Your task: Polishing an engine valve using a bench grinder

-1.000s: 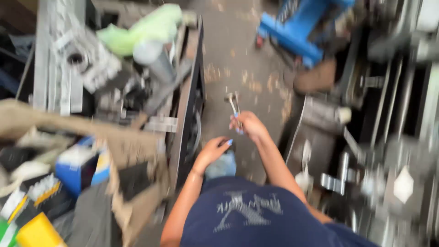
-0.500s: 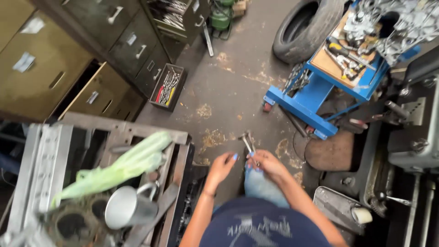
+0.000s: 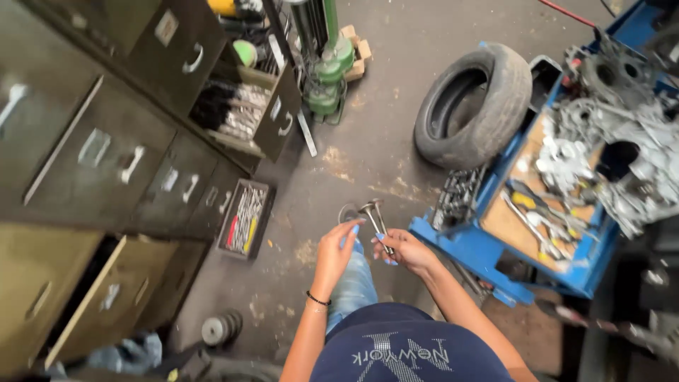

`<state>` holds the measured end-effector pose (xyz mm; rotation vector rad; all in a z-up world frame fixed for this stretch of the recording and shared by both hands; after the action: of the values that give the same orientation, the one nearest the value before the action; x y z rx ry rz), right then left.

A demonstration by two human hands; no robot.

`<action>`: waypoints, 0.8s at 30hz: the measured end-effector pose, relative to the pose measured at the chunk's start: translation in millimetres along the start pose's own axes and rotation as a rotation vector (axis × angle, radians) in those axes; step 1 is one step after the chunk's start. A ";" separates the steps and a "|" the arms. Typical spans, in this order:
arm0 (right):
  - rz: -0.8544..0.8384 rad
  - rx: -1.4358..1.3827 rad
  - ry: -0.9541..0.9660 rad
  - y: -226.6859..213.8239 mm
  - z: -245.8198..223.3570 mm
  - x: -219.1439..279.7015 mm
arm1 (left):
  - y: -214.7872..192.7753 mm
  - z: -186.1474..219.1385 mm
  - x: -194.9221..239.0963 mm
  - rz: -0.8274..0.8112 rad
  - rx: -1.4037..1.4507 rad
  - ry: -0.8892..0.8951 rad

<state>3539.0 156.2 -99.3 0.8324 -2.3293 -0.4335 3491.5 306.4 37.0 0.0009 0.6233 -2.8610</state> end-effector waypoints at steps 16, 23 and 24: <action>0.069 -0.042 -0.034 -126.9 -281.8 -364.8 | 35.1 -8.5 -533.2 -0.552 -0.057 0.338; 0.296 -0.001 0.006 -275.7 -409.8 -509.9 | 113.2 -25.5 -771.0 -0.460 -0.119 0.466; 0.336 0.035 0.005 -306.9 -431.8 -535.7 | 127.5 -20.8 -809.0 -0.456 -0.218 0.509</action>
<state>4285.4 238.4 -160.0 0.4422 -2.4174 -0.2460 4307.6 369.1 2.6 0.6484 1.1613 -3.2186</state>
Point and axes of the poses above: each hand's wrist, its own x-axis away from the middle knuckle, its own y-axis out of the palm, z = x × y, the point moved 8 cm from there along -x, towards the middle knuckle
